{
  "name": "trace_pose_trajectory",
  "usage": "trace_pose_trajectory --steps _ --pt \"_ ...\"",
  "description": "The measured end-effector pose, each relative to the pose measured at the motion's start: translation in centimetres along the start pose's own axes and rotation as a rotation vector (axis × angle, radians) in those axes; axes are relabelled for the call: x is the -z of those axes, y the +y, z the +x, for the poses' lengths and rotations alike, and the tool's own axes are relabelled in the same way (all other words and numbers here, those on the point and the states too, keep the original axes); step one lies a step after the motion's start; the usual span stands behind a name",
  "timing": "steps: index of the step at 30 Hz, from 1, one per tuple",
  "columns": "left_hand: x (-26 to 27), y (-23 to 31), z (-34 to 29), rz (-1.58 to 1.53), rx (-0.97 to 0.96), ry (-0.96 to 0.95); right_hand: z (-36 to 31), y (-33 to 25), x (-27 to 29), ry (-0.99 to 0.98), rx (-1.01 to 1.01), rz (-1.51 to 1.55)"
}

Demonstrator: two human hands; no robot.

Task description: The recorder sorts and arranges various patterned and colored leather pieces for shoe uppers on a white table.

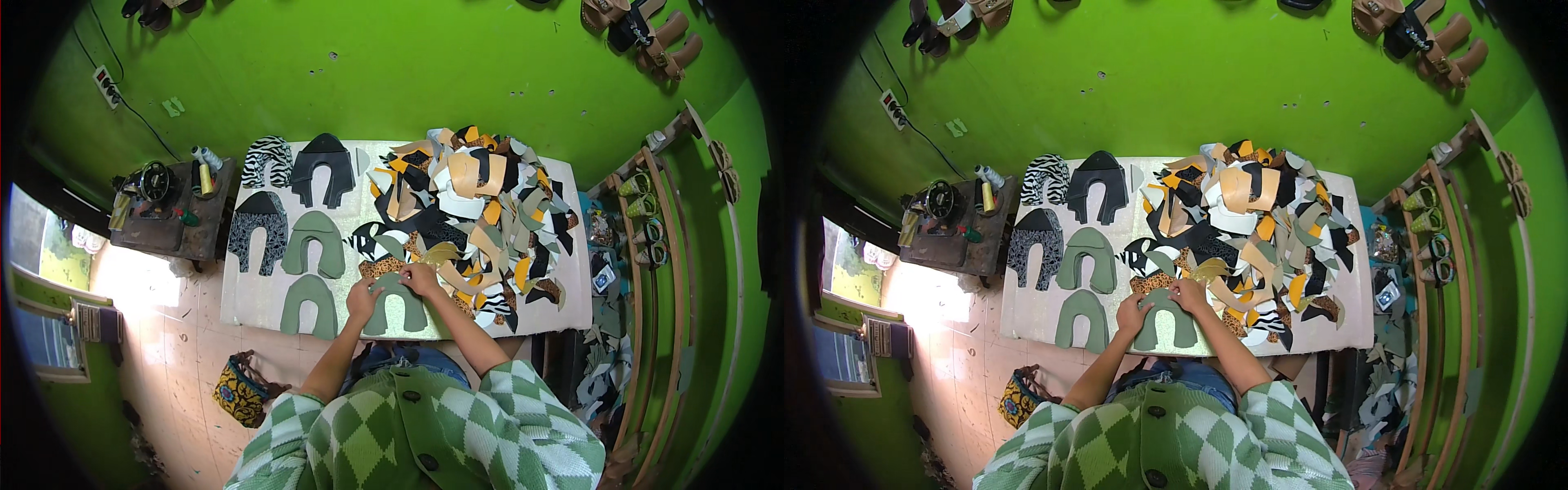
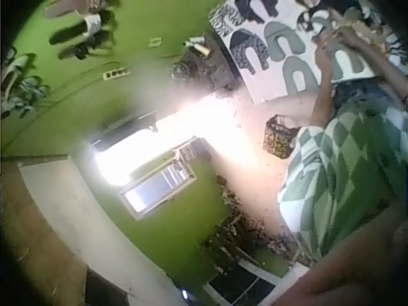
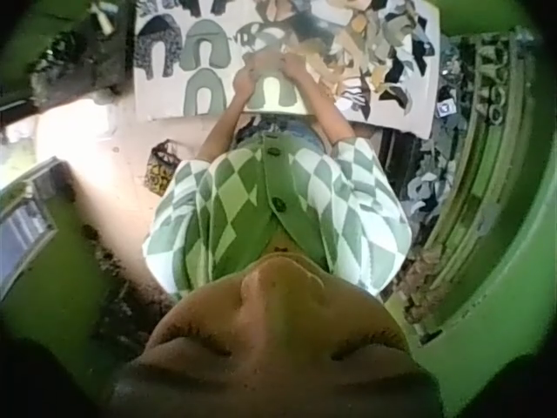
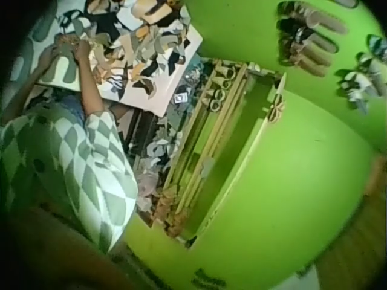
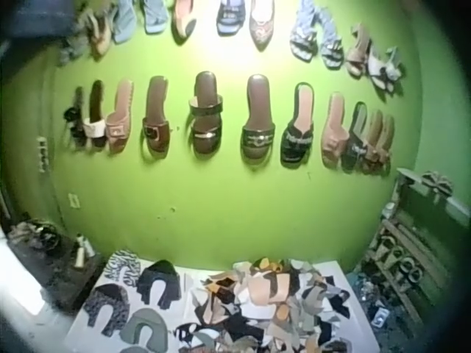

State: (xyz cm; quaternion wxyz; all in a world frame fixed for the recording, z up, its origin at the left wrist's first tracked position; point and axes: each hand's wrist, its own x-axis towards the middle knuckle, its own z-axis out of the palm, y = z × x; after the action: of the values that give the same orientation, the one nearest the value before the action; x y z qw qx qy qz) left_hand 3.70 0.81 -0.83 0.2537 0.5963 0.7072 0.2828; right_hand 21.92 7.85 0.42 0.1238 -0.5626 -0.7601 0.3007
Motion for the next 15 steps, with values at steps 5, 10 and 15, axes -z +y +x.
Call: trace_pose_trajectory --steps 5,10,15 --pt "0.6 0.2 0.5 0.012 0.122 -0.069 1.3 -0.1 0.3 -0.107 0.010 -0.046" --pt "0.6 0.6 0.6 -0.011 0.123 -0.066 1.7 0.9 -0.2 -0.118 0.025 -0.042" --pt "0.6 -0.1 0.6 -0.001 0.112 -0.071 1.2 -0.7 0.8 -0.152 -0.018 -0.022"
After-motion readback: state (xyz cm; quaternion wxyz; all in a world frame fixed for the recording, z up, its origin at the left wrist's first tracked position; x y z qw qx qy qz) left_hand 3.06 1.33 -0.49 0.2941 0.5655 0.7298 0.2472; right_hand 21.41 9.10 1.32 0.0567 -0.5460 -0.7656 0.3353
